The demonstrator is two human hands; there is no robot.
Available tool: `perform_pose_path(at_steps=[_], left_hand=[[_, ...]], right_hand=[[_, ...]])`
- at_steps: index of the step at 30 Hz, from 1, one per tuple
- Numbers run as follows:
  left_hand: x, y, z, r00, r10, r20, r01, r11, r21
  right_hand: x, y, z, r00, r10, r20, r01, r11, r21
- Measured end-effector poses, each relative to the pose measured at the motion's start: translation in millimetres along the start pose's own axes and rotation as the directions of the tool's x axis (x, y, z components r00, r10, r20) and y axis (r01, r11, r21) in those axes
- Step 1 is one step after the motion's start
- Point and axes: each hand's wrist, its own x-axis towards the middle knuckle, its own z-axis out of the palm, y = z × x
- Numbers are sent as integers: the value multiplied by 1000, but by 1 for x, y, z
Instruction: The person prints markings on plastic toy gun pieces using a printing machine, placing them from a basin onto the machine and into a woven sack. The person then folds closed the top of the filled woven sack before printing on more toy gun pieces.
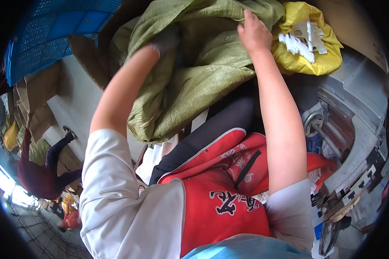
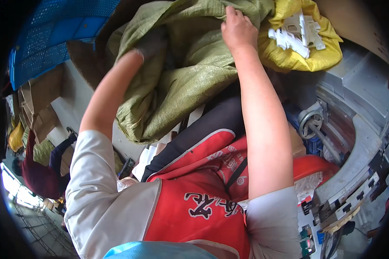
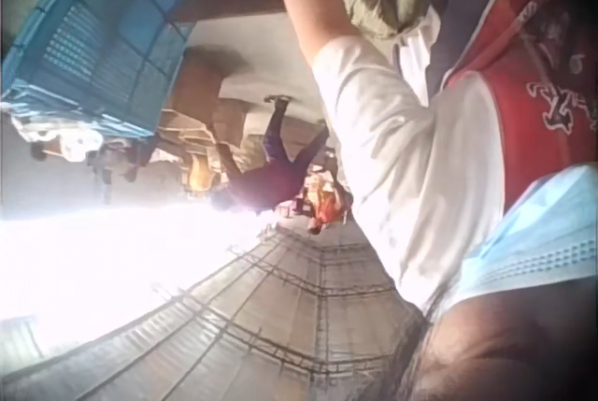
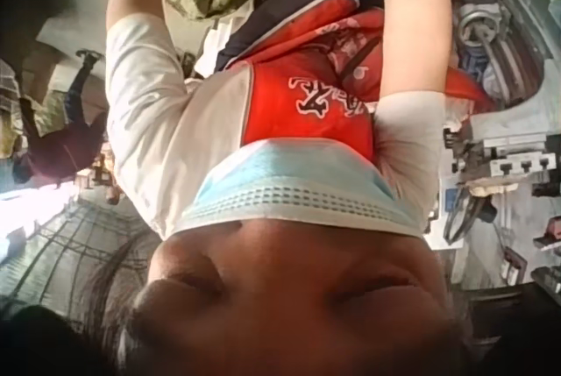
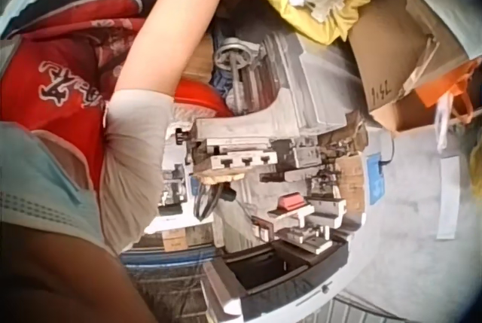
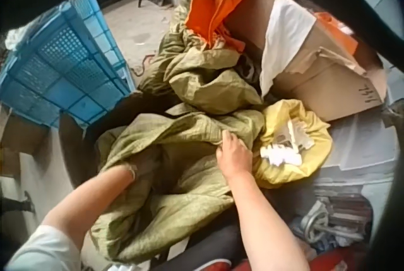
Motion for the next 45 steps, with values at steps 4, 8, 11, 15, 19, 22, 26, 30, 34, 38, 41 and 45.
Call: perform_pose_path(at_steps=[4, 8, 11, 15, 19, 22, 26, 30, 34, 38, 41, 45], left_hand=[[-62, 11, 15, 906, 347, 243, -370, 927, 55], [-88, -8, -8, 965, 226, 131, -199, 960, -195], [-115, -11, -12, 964, 248, 96, -209, 930, -303], [-147, -16, 23, 957, 183, 227, -154, 978, -141], [-176, -67, 46, 996, -5, 85, -2, 996, 86], [-184, -80, 49, 993, -34, 113, 32, 999, 17], [-197, -55, 42, 828, 561, 7, -560, 827, -52], [-212, -33, 15, 762, 519, 387, -604, 785, 136], [-219, -17, -19, 864, 492, 105, -495, 869, 1], [-239, 17, -45, 912, 399, -97, -411, 890, -199], [-253, 55, -51, 924, 377, -60, -380, 893, -242], [-270, 97, -59, 860, 498, -109, -507, 812, -289]], right_hand=[[-2, -10, -24, 965, 84, 249, -107, 991, 79], [-31, -31, -53, 987, -123, -101, 125, 992, 9], [-81, -61, -57, 897, -336, -286, 354, 935, 14], [-162, -126, -27, 898, -417, 137, 430, 899, -81], [-233, -132, -23, 638, -386, 666, 475, 879, 54], [-274, -131, -29, 843, -498, 204, 492, 866, 83], [-330, -126, -49, 931, -354, -92, 365, 910, 197], [-395, -99, -88, 962, -245, -120, 273, 883, 382], [-477, -47, -130, 956, 41, -291, 68, 932, 356], [-586, -9, -140, 748, 570, -340, -439, 809, 391], [-665, 15, -112, 541, 783, -307, -731, 618, 288], [-741, 45, -52, 275, 954, -118, -858, 299, 418]])
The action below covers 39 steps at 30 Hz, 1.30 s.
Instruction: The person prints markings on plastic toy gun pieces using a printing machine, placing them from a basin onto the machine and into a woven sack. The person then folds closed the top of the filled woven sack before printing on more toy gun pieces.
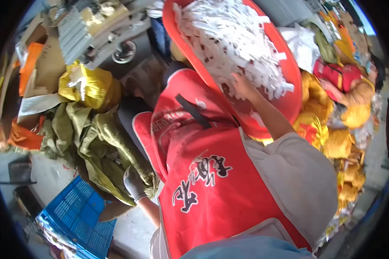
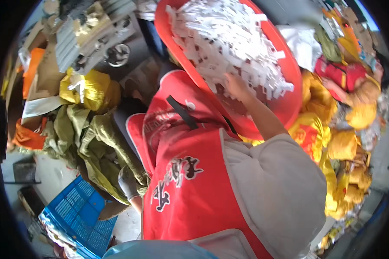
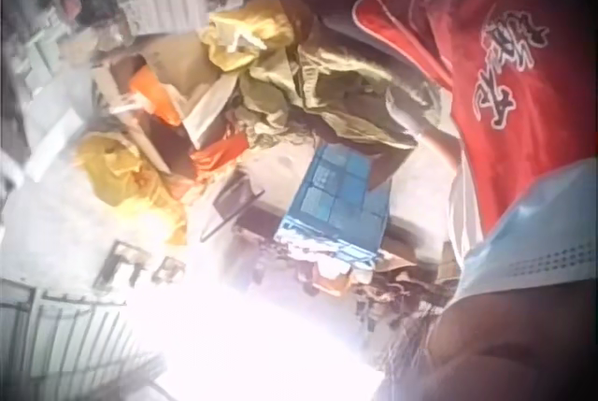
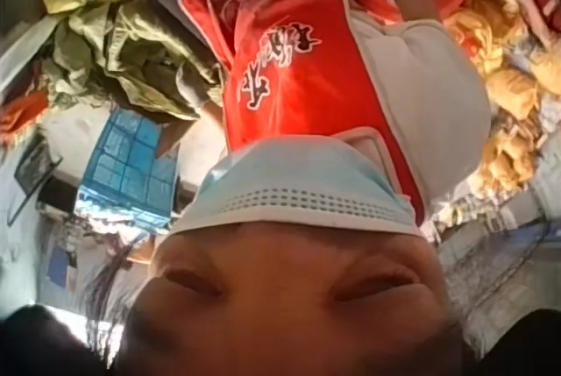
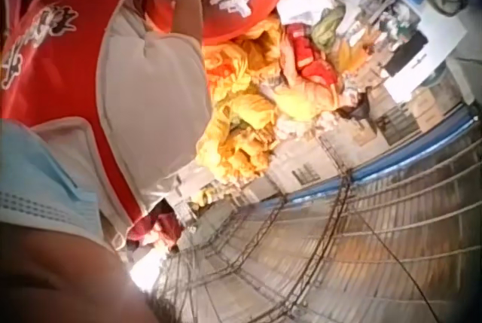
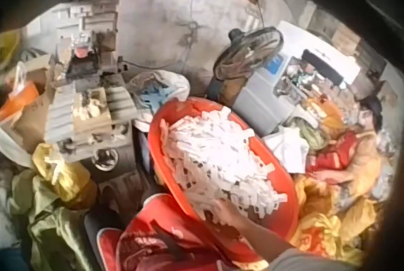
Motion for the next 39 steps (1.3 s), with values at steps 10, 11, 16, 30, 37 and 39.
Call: perform_pose_path(at_steps=[10, 11, 16, 30, 37, 39], left_hand=[[35, 67, -24, 1000, -11, 29, 8, 993, 116], [38, 70, -24, 999, -19, 34, 15, 993, 116], [46, 85, -12, 1000, 18, 6, -19, 997, 73], [78, 120, 10, 992, 121, -18, -122, 991, -62], [62, 125, 10, 996, 86, -19, -87, 993, -77], [54, 119, 12, 997, 63, -38, -67, 992, -103]], right_hand=[[87, 69, 12, 845, -487, 219, 527, 696, -487], [93, 69, 12, 824, -517, 233, 563, 696, -445], [86, 67, 8, 803, -481, 353, 588, 737, -333], [136, -135, -129, 749, -456, -481, 614, 750, 245], [183, -322, -162, 463, -731, -502, 876, 463, 134], [194, -347, -158, 460, -787, -410, 882, 459, 108]])
